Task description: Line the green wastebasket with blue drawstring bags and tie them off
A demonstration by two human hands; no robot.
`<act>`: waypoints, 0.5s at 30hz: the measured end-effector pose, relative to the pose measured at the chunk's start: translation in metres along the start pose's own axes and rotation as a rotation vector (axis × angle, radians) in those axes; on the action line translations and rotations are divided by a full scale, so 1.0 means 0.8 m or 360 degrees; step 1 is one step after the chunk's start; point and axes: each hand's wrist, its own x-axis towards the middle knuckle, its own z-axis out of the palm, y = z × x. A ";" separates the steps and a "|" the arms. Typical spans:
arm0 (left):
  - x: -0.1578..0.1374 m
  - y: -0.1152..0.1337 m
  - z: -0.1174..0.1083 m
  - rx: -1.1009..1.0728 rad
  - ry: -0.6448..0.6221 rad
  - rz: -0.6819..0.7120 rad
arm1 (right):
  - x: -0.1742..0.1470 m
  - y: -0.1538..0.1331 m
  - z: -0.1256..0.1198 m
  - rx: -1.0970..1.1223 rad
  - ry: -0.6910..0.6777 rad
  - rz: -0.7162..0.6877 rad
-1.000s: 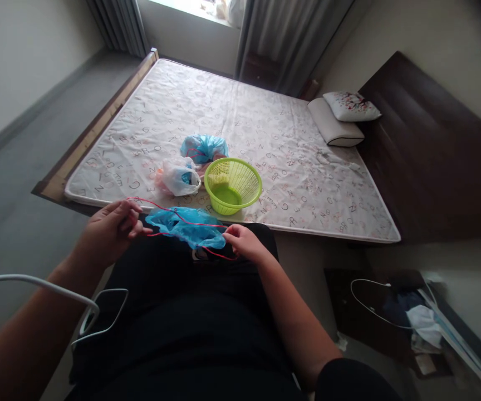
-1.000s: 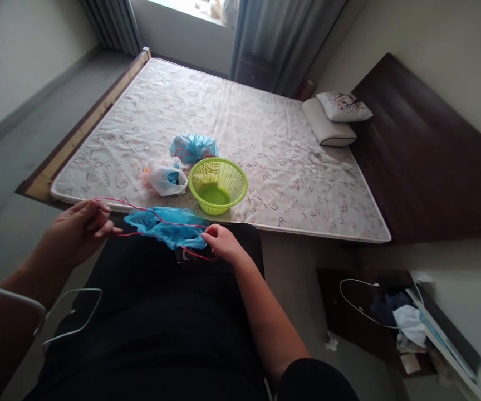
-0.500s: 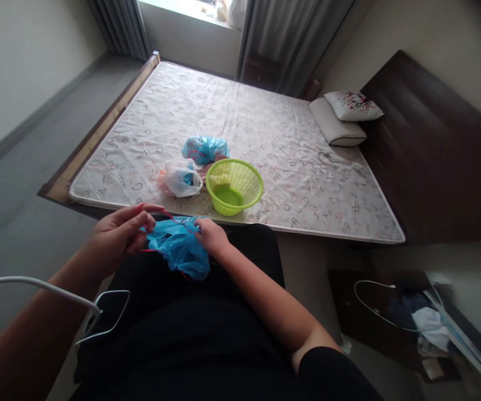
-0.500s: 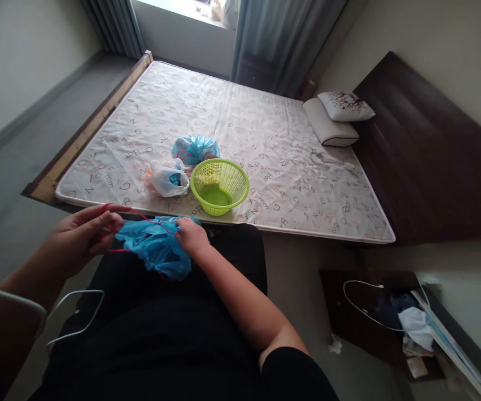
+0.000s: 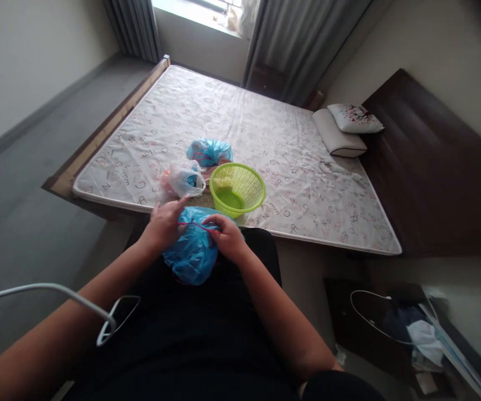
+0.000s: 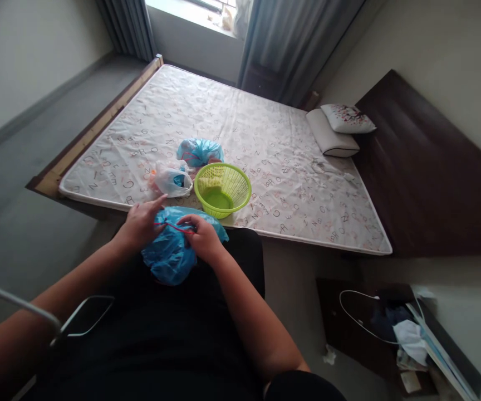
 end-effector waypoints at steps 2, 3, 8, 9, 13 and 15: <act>0.017 -0.024 0.006 -0.0019 0.0079 -0.0134 | -0.008 -0.012 -0.017 -0.0255 0.0062 -0.0179; 0.023 -0.041 0.006 -0.0003 0.0119 -0.0175 | -0.012 -0.016 -0.028 -0.0343 0.0100 -0.0258; 0.028 -0.123 -0.008 -0.0114 0.0220 -0.0530 | -0.032 -0.022 -0.093 -0.0537 0.0222 -0.0322; 0.026 -0.131 -0.011 -0.0244 0.0216 -0.0658 | -0.035 -0.021 -0.103 -0.0603 0.0227 -0.0262; 0.018 -0.128 -0.024 -0.1296 0.0132 -0.1213 | -0.043 -0.009 -0.125 -0.0941 0.0018 0.0017; 0.014 -0.111 -0.030 -0.1851 0.0054 -0.1249 | -0.043 0.002 -0.125 -0.1072 -0.0056 0.0101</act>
